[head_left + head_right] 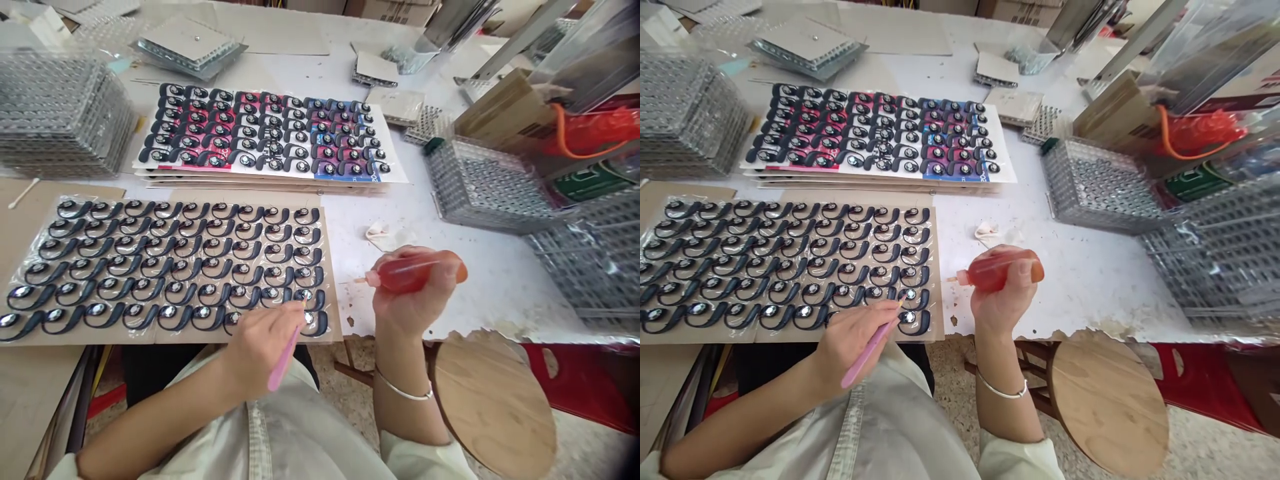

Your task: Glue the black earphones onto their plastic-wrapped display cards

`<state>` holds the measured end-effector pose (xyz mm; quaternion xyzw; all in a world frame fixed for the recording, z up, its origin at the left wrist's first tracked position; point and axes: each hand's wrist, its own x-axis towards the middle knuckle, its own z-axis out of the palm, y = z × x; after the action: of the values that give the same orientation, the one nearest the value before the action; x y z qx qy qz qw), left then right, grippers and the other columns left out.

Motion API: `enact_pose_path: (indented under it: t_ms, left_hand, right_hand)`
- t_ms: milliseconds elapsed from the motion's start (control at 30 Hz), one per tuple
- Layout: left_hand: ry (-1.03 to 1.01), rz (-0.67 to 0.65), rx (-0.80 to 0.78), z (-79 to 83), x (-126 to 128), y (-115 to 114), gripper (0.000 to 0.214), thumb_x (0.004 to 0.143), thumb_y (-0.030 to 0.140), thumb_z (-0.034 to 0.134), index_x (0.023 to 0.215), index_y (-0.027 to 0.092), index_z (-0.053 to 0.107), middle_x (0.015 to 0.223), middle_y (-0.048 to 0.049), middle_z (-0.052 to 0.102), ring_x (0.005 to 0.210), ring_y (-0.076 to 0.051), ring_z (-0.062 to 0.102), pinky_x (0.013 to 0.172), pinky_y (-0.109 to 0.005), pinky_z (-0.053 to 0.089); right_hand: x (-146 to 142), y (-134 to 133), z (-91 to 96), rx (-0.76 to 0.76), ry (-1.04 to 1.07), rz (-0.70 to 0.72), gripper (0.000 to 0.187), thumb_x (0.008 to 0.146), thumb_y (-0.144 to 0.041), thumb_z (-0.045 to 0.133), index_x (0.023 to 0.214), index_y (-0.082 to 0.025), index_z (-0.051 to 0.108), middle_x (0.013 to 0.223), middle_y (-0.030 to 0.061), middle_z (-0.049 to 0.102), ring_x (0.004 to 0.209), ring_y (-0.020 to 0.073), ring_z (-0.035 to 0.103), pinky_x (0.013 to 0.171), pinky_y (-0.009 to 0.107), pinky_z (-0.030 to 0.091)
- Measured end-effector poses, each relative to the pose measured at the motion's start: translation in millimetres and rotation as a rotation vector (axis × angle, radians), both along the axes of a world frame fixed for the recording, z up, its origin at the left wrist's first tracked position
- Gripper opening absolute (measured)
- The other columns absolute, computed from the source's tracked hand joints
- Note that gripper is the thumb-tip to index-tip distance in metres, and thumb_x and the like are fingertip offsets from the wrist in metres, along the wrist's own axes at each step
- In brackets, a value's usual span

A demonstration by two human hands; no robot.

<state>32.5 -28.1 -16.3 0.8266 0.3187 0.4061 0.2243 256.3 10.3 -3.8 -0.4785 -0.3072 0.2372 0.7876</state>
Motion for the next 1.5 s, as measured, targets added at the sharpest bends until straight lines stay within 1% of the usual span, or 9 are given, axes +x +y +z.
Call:
enact_pose_path:
  t_ms: [133,267,533,633,733,867,1033,1300,1500]
  left_hand:
    - [0.07,0.014,0.008,-8.6,6.0,-1.2,0.023,0.082,0.001,0.054,0.1,0.014,0.056,0.097,-0.0089,0.071,0.094,-0.019,0.07,0.078,-0.026,0.06]
    - [0.097,0.033,0.055,-11.8,4.4,-2.8,0.022,0.082,0.001,0.053,0.1,0.013,0.056,0.099,-0.0089,0.071,0.088,-0.018,0.071,0.072,-0.025,0.059]
    - [0.244,0.08,0.233,6.5,11.9,0.8,0.012,0.084,0.003,0.051,0.09,0.01,0.059,0.091,-0.0094,0.073,0.062,-0.014,0.067,0.054,-0.025,0.055]
    - [0.302,0.063,0.266,13.5,14.0,-0.2,0.018,0.085,0.004,0.044,0.087,0.008,0.061,0.091,-0.013,0.073,0.057,-0.014,0.065,0.05,-0.026,0.054]
    - [0.358,0.077,0.303,15.6,15.8,-2.9,0.017,0.085,0.006,0.046,0.085,0.008,0.063,0.093,-0.0154,0.073,0.055,-0.015,0.064,0.045,-0.027,0.051]
    - [0.388,0.088,0.323,14.2,17.0,-5.0,0.013,0.084,0.007,0.051,0.085,0.008,0.063,0.096,-0.0163,0.072,0.054,-0.015,0.063,0.046,-0.026,0.05]
    - [0.403,0.089,0.344,14.9,17.0,-3.5,0.018,0.085,0.006,0.046,0.085,0.008,0.064,0.096,-0.0163,0.072,0.053,-0.014,0.062,0.048,-0.024,0.049]
    - [0.395,0.081,0.329,15.6,16.8,-3.6,0.016,0.084,0.005,0.046,0.085,0.009,0.062,0.093,-0.0145,0.073,0.052,-0.014,0.062,0.046,-0.026,0.05]
    - [0.397,0.084,0.32,13.4,17.1,-4.3,0.014,0.083,0.006,0.048,0.085,0.009,0.061,0.093,-0.0148,0.072,0.052,-0.014,0.061,0.046,-0.027,0.05]
  right_hand:
    - [-15.0,8.4,1.5,0.04,-0.096,0.029,0.032,0.072,-0.051,0.067,0.07,-0.019,0.064,0.066,0.0002,0.054,0.052,0.0132,0.055,0.042,0.027,0.041]
    - [-23.6,5.9,-3.7,0.056,-0.163,0.077,0.029,0.074,-0.048,0.067,0.073,-0.019,0.063,0.066,0.0003,0.054,0.053,0.0132,0.055,0.044,0.027,0.041]
    - [-27.9,-3.0,-10.6,-0.076,-0.401,0.22,0.027,0.076,-0.046,0.068,0.08,-0.02,0.061,0.069,0.0004,0.058,0.056,0.014,0.056,0.048,0.028,0.041]
    - [-29.0,-3.4,-10.3,-0.104,-0.515,0.247,0.026,0.079,-0.044,0.066,0.081,-0.02,0.06,0.067,-0.0003,0.058,0.054,0.0137,0.056,0.048,0.028,0.041]
    - [-28.3,-3.9,-11.4,-0.14,-0.602,0.278,0.024,0.08,-0.043,0.064,0.082,-0.02,0.059,0.067,-0.0004,0.059,0.054,0.0137,0.055,0.05,0.029,0.044]
    - [-27.6,-4.4,-13.0,-0.163,-0.631,0.321,0.022,0.08,-0.04,0.065,0.083,-0.02,0.058,0.071,-0.0006,0.059,0.056,0.0134,0.056,0.054,0.03,0.046]
    - [-29.9,-3.1,-10.8,-0.176,-0.657,0.348,0.02,0.08,-0.038,0.065,0.082,-0.02,0.057,0.071,-0.0012,0.06,0.057,0.0132,0.057,0.056,0.029,0.046]
    - [-31.6,-1.1,-9.9,-0.139,-0.683,0.317,0.021,0.08,-0.039,0.065,0.083,-0.02,0.056,0.07,-0.0012,0.058,0.055,0.0131,0.056,0.054,0.029,0.046]
    - [-31.9,-1.7,-10.6,-0.169,-0.671,0.326,0.024,0.08,-0.042,0.064,0.082,-0.02,0.055,0.069,-0.0008,0.058,0.055,0.0136,0.055,0.054,0.03,0.046]
